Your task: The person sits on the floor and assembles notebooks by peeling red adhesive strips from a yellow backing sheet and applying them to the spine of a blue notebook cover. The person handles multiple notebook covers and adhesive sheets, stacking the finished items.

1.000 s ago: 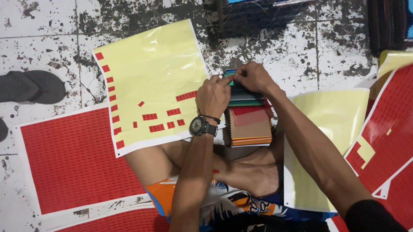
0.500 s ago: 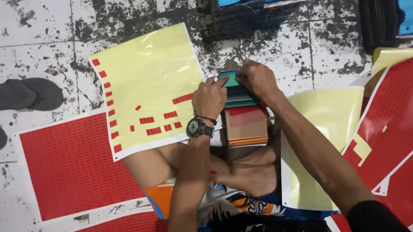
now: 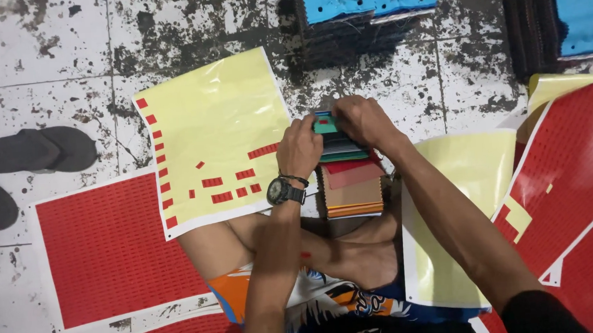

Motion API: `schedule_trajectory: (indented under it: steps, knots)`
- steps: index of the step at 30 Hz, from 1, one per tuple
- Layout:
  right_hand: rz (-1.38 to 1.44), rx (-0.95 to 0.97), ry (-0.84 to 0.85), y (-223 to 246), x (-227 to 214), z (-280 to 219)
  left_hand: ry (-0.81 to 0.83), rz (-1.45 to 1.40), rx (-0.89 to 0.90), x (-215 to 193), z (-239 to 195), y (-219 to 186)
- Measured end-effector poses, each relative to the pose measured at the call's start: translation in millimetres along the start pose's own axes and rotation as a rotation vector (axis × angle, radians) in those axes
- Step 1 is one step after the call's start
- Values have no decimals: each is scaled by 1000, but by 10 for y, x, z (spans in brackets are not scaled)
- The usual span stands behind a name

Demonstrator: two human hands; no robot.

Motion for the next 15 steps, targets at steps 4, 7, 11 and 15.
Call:
schedule_trajectory:
  steps: [4,7,11,15]
  knots:
    - [211,36,93,-29,-157,-5,-69,-159,35,-258,13,-153]
    - [267,-15,160,15,-323,-23,-81,-167,124,-126,81,-25]
    - [337,89,321,131,-495,-117,54,-287,153,-12,113,110]
    - [271,97,444,531,-891,-234,120,-294,134,-62,94,129]
Point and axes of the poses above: each hand's wrist, its own z-axis towards the middle knuckle, its own x-axis out of the palm, y = z × x, the point moved 3 cm from there along z, towards the middle knuckle, and after that the axes turned 3 degrees about -z, right-handed, at the moved point
